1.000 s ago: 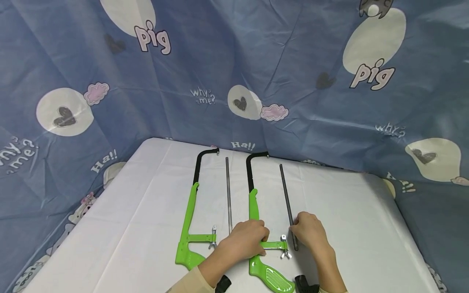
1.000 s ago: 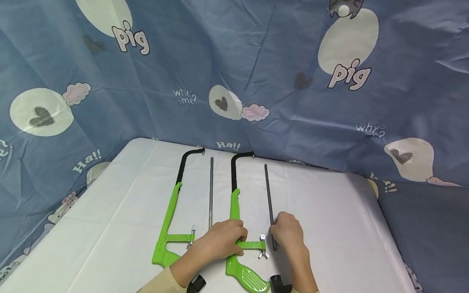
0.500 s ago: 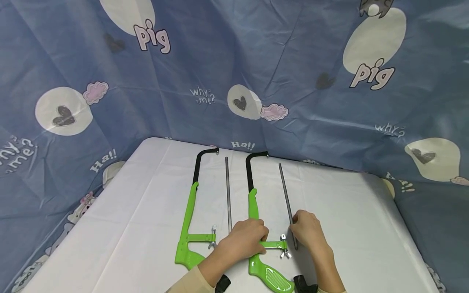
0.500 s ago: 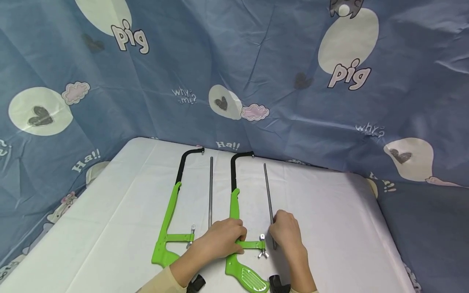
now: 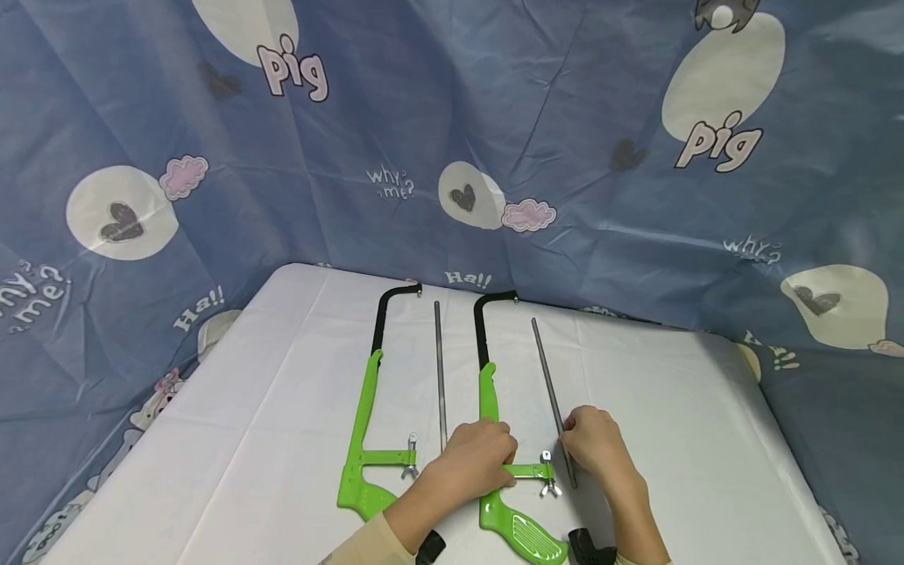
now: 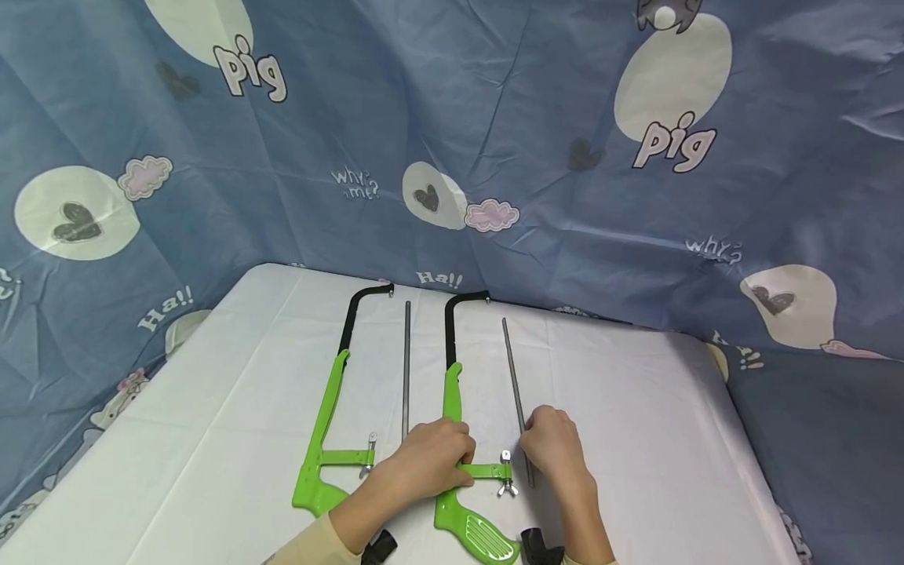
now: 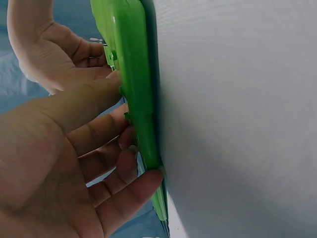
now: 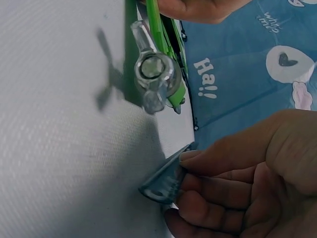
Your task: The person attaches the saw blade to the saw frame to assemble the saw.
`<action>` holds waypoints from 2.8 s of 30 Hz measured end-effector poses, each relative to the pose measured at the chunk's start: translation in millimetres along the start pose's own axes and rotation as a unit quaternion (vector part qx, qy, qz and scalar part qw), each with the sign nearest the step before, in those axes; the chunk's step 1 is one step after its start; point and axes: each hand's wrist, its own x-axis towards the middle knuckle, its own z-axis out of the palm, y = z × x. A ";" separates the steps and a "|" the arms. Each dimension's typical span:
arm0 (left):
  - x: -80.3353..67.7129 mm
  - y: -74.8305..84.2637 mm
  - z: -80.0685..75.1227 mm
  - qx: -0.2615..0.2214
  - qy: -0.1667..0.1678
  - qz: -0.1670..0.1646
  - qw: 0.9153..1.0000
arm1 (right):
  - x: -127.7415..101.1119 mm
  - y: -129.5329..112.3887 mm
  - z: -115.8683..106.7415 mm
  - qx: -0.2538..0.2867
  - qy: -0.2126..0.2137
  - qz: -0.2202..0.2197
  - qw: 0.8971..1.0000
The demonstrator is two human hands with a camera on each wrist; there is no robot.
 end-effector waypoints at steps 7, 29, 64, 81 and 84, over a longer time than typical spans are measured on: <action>-0.4 0.1 0.4 -0.001 0.003 -0.002 1.000 | 1.1 0.4 -0.4 0.010 0.006 -0.001 1.000; 0.5 -0.6 0.7 0.001 0.010 0.004 1.000 | 2.5 -2.3 -8.5 0.056 -0.003 0.006 0.998; 1.9 -0.9 4.3 0.006 0.022 0.008 1.000 | 24.5 10.5 9.5 0.220 0.025 0.020 0.975; 0.0 -0.1 2.1 0.006 0.023 0.008 1.000 | 29.6 13.1 16.5 0.277 0.017 0.013 0.961; 0.2 -0.2 1.9 0.006 0.024 0.009 1.000 | 29.3 12.3 16.3 0.279 0.017 0.012 0.960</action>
